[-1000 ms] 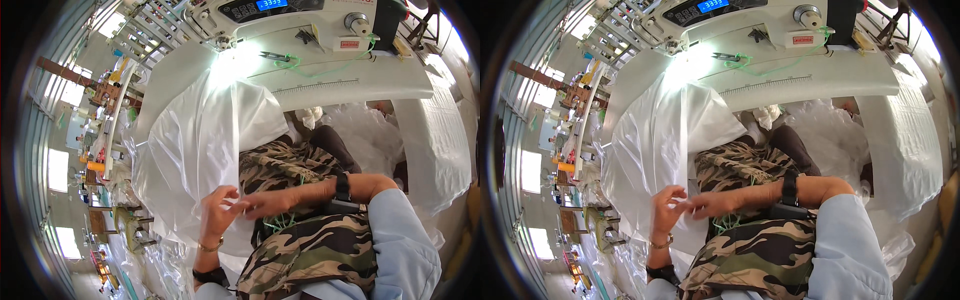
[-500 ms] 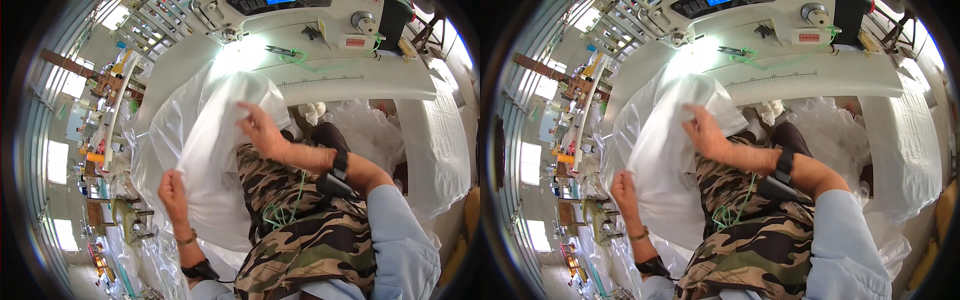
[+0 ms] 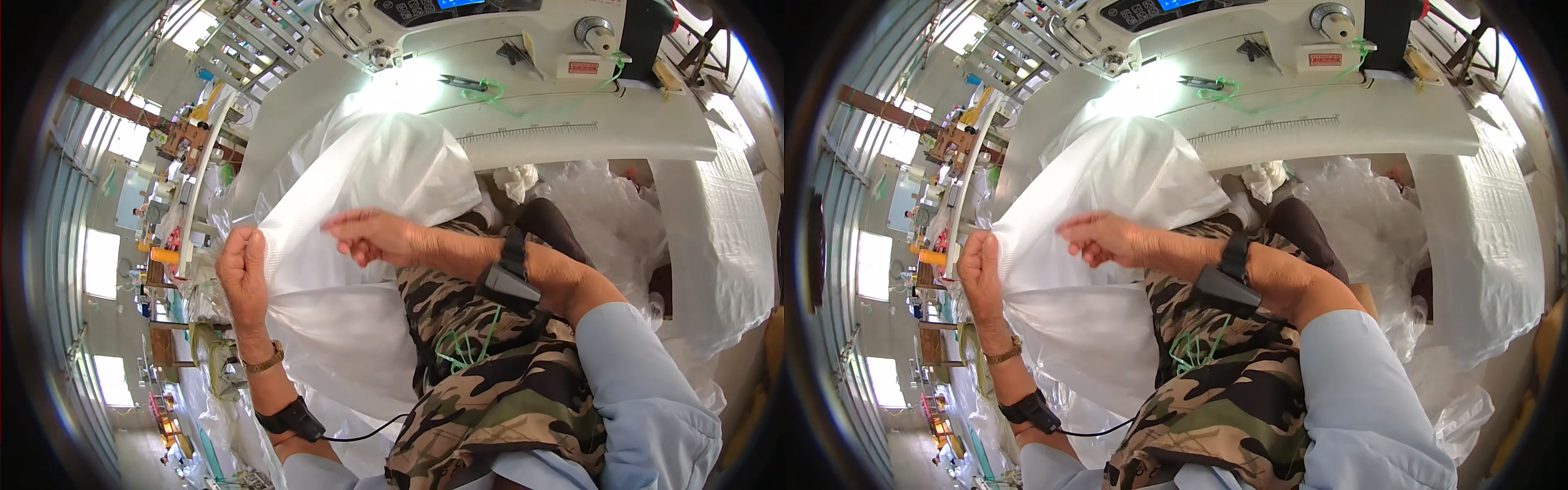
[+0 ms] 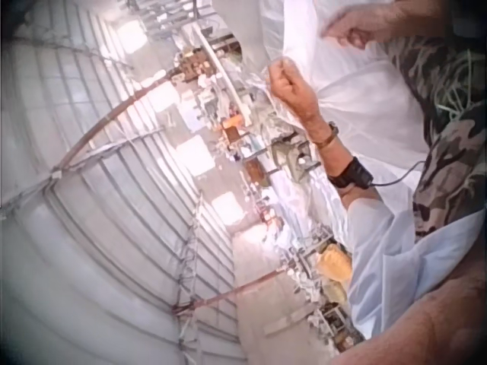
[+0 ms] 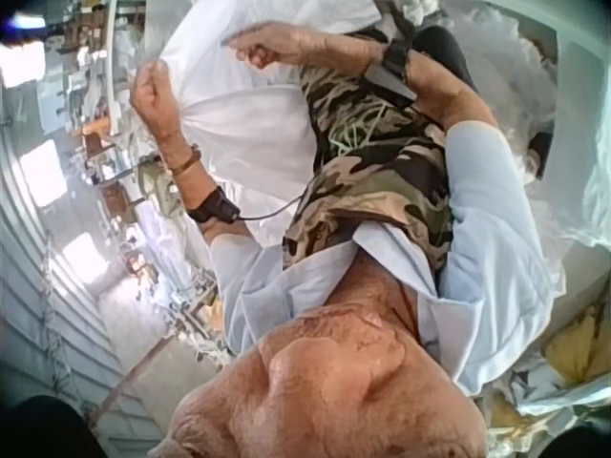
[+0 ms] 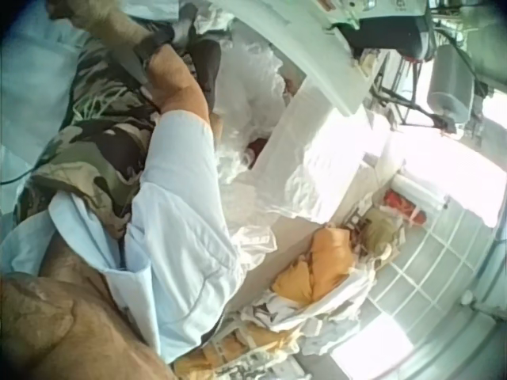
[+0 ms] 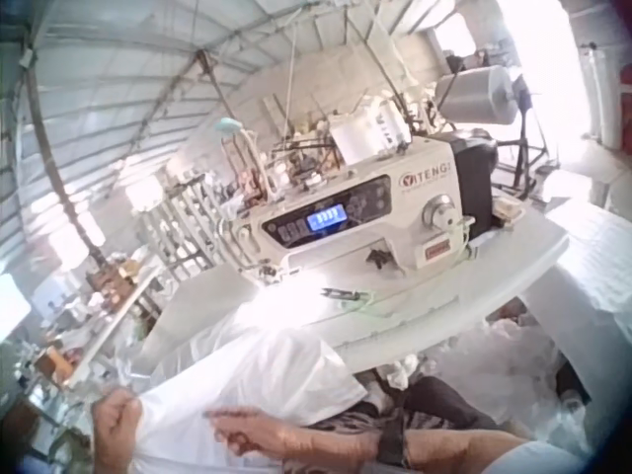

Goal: Sewing and aligning large white plastic sheets using an industrial sewing machine.

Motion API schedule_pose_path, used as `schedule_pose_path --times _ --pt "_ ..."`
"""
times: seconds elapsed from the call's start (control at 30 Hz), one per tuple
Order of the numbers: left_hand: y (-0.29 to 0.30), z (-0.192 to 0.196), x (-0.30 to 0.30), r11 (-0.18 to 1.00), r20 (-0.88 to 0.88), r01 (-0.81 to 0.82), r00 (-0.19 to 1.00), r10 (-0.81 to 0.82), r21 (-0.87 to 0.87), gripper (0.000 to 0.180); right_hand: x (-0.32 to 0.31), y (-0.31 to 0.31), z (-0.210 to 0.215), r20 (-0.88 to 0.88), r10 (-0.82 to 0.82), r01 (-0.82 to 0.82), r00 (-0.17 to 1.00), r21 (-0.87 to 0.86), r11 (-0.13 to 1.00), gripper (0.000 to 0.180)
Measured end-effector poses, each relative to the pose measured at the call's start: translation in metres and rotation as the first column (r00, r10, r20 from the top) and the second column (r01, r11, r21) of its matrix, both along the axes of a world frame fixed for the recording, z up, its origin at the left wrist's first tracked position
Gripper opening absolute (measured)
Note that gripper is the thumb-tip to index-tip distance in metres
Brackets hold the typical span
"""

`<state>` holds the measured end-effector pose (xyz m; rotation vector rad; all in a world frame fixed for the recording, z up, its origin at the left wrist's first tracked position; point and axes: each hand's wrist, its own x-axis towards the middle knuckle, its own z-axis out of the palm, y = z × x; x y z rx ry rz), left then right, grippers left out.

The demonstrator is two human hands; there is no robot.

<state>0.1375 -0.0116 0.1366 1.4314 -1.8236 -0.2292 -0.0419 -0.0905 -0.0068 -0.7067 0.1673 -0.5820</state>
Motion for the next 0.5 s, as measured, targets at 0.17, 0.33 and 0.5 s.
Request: schedule_pose_path --times 0.17,0.33,0.5 --pt "0.009 -0.013 0.007 0.999 0.055 -0.041 0.998 0.040 0.017 0.018 -0.006 0.041 -0.018 -0.115 0.044 -0.070 0.992 -0.241 0.968 0.016" --pt "0.010 -0.010 0.000 0.999 0.094 -0.029 0.995 0.026 0.027 0.018 -0.006 0.040 0.000 -0.405 -0.362 0.285 0.840 -0.239 0.928 0.040" --pt "0.012 -0.012 -0.016 0.995 0.019 -0.012 1.000 0.010 0.102 0.018 0.030 0.040 -0.021 -0.348 -0.326 0.289 0.879 -0.156 0.945 0.043"
